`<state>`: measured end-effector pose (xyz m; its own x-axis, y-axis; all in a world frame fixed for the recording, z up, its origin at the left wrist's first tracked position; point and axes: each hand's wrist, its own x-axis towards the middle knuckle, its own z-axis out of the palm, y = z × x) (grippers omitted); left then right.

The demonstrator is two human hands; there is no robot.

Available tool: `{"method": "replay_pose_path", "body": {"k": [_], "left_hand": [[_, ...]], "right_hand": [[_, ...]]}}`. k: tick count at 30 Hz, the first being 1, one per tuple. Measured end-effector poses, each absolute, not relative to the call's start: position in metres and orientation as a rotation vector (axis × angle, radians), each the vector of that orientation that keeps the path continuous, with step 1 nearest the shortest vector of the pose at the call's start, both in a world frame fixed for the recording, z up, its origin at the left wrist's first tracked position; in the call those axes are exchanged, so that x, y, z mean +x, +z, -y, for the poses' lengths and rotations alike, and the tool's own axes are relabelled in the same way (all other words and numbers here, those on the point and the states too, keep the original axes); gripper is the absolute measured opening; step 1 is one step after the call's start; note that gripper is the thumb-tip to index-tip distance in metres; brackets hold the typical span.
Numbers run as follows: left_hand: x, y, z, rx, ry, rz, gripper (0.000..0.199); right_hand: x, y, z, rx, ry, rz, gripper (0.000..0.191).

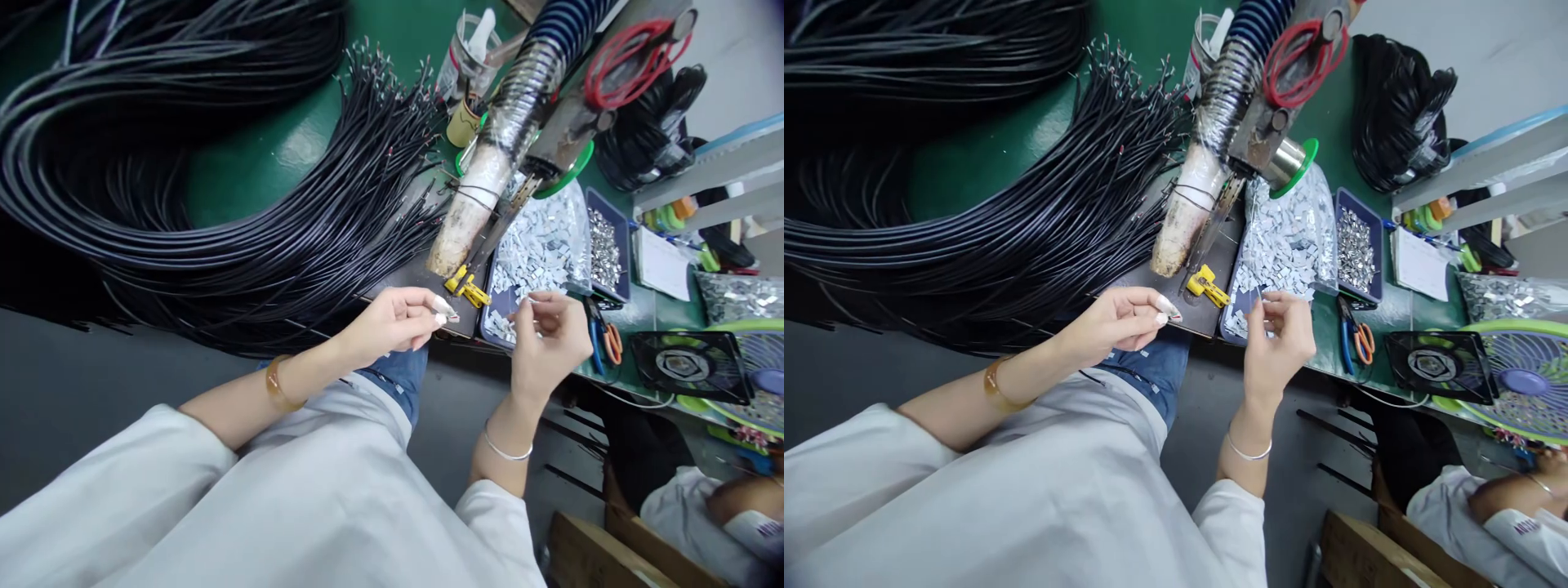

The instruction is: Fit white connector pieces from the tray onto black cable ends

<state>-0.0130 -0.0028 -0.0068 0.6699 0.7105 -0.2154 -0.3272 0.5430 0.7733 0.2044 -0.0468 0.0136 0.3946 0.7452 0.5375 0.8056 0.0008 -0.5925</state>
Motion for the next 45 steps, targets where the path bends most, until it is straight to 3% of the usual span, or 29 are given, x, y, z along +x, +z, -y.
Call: {"method": "replay_pose_path", "body": {"k": [6,11,19,25,31,39,45], "left_hand": [[-0.009,-0.005,-0.001,0.895,0.775,-0.702,0.022],[-0.007,0.000,-0.001,0.949,0.804,-0.722,0.023],[-0.007,-0.004,0.000,0.986,0.766,-0.686,0.028],[-0.016,-0.004,-0.007,1.015,0.614,-0.529,0.022],[-0.017,-0.004,-0.005,0.963,0.694,-0.586,0.022],[-0.012,0.001,-0.004,0.999,0.702,-0.663,0.016],[-0.005,0.002,-0.002,1.049,0.767,-0.733,0.006]], "right_hand": [[0.151,0.009,0.067,-1.438,0.447,1.190,0.017],[0.138,-0.008,0.064,-1.451,0.448,1.266,0.007],[0.137,-0.013,0.065,-1.399,0.490,1.253,0.005],[0.141,-0.016,0.062,-1.275,0.826,1.216,0.012],[0.138,-0.011,0.067,-1.381,0.580,1.237,0.009],[0.135,-0.006,0.066,-1.418,0.502,1.261,0.008],[0.130,0.001,0.069,-1.361,0.087,1.352,0.014]]}}
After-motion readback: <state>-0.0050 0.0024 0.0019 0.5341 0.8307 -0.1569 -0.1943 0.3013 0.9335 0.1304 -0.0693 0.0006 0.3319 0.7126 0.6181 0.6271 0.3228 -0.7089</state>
